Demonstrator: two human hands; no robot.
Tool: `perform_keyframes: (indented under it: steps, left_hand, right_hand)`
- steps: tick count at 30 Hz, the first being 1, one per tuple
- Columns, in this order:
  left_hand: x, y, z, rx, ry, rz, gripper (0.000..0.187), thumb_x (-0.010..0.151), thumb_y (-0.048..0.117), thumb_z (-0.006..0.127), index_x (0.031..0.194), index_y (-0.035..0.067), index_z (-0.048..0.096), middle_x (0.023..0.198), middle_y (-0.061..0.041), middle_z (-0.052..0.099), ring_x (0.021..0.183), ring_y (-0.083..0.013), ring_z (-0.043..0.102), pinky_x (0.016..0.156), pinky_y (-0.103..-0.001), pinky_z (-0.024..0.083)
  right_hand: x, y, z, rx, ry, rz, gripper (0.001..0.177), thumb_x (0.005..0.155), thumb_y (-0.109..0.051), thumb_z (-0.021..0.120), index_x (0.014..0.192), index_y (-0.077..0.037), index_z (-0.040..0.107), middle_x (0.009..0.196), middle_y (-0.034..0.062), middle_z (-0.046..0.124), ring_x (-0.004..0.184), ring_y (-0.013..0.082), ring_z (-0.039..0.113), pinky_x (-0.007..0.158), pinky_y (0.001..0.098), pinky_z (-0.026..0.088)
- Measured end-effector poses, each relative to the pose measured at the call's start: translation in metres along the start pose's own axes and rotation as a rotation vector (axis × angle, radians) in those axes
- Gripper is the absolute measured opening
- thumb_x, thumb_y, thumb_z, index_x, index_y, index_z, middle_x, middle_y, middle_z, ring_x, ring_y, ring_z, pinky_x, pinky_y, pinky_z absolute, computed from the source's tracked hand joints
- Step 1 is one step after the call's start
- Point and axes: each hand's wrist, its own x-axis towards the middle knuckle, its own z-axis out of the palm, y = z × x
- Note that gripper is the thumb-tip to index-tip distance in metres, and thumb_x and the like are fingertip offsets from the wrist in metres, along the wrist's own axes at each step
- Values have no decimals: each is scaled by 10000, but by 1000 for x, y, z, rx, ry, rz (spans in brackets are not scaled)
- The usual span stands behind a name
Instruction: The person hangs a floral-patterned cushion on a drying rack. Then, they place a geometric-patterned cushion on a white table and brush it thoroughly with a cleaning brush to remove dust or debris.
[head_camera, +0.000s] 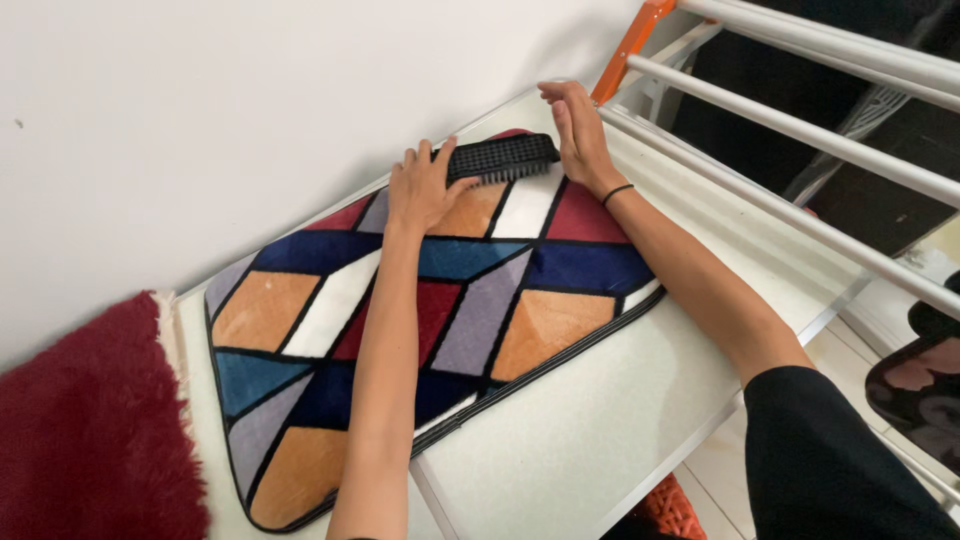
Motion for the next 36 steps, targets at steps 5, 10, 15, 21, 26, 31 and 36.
perform_keyframes:
  steps: [5, 10, 15, 21, 26, 31, 36]
  left_hand:
    - [-9, 3, 7, -28, 94, -213, 653, 926, 543, 695, 1271, 1, 578, 1189, -233, 554, 1019, -423, 570, 724, -530, 536]
    - [-6, 26, -1, 34, -43, -127, 610, 940, 494, 689, 1161, -55, 543, 1152, -220, 580, 977, -395, 645, 728, -516, 556]
    - [-13, 40, -17, -9, -179, -80, 638, 949, 507, 682, 1152, -76, 519, 1127, -242, 574, 890, -411, 681, 691, -532, 552]
    - [-42, 69, -41, 25, -190, 29, 682, 945, 528, 689, 1137, -107, 532, 1105, -250, 574, 735, -379, 688, 555, -459, 558]
    - [-75, 108, -70, 22, -233, 69, 691, 924, 539, 706, 1145, -96, 549, 1058, -218, 577, 620, -329, 660, 502, -431, 532]
    - [-117, 149, -97, 19, -122, 189, 678, 901, 537, 695, 1080, -104, 568, 1023, -203, 565, 554, -239, 602, 389, -339, 493]
    - [-151, 178, -122, 40, -108, 212, 650, 940, 563, 651, 1040, -74, 572, 991, -164, 554, 556, -212, 576, 367, -315, 477]
  right_hand:
    - [-18, 54, 10, 140, -192, 202, 252, 1052, -27, 488, 1176, 6, 705, 1106, 149, 744, 1004, 261, 724, 918, 359, 573]
    - [-18, 64, 14, 107, -228, 283, 270, 986, 28, 588, 1227, -1, 704, 1152, 171, 730, 1044, 284, 724, 903, 352, 578]
    - [-17, 67, 13, 65, -253, 330, 355, 927, 63, 597, 1259, -13, 694, 1163, 180, 730, 1022, 282, 727, 919, 349, 583]
    - [-17, 73, 14, 129, -264, 360, 276, 985, 22, 633, 1247, -15, 711, 1156, 143, 762, 1041, 252, 748, 935, 331, 588]
    - [-17, 72, 12, 169, -285, 394, 312, 941, 29, 640, 1241, -11, 714, 1153, 139, 761, 995, 224, 752, 881, 317, 606]
    - [-14, 66, 5, 143, -306, 365, 284, 946, 10, 671, 1223, -19, 723, 1144, 149, 757, 1006, 235, 751, 902, 325, 608]
    - [-16, 59, 6, 73, -348, 321, 307, 955, 27, 620, 1206, -88, 755, 1158, 155, 736, 1027, 258, 728, 955, 352, 595]
